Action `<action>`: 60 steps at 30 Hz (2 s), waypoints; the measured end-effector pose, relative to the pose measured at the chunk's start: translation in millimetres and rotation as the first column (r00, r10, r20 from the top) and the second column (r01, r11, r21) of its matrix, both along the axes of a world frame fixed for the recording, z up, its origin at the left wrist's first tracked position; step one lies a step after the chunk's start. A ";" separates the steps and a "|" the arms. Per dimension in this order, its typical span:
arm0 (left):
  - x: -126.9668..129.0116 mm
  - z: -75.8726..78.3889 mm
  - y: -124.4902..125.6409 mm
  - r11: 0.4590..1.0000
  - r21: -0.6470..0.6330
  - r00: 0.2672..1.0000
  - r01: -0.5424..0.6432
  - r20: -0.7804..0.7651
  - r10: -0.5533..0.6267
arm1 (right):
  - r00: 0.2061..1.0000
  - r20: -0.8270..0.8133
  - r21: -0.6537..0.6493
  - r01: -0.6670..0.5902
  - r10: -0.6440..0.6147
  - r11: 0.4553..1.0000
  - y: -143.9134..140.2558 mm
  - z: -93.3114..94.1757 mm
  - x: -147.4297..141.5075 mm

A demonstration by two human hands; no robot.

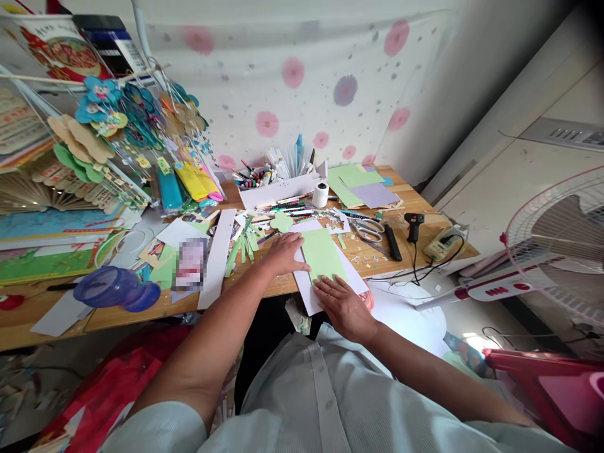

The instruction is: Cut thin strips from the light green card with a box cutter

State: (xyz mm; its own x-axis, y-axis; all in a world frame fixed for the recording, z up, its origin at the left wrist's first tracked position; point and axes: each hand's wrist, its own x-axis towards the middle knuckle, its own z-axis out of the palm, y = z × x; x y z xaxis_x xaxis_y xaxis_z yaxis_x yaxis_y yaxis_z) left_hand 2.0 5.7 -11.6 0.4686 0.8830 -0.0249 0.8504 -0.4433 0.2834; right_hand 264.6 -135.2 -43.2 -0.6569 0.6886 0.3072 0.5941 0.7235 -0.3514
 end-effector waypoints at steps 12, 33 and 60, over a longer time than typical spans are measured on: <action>-3.3 -5.3 -2.6 1.000 -0.018 1.000 -0.016 0.025 0.017 | 0.999 0.053 0.004 0.008 -0.009 1.000 -1.4 2.6 -2.6; 2.3 13.1 -15.3 0.997 -0.075 0.994 0.014 -0.106 -0.022 | 0.995 0.099 -0.003 0.015 -0.015 1.000 -1.8 4.6 -3.7; 5.6 9.2 -10.8 0.989 -0.148 0.995 -0.028 -0.097 0.013 | 0.996 0.090 0.015 -0.013 0.012 1.000 10.6 6.1 4.9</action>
State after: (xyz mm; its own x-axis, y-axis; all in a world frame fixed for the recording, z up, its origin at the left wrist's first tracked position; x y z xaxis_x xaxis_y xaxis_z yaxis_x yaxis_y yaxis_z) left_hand 7.6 -5.1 -2.4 0.4396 0.8756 -0.2002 0.8852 -0.3845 0.2620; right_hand 269.5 -124.7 -37.1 -0.6907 0.6759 0.2571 0.6139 0.7360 -0.2855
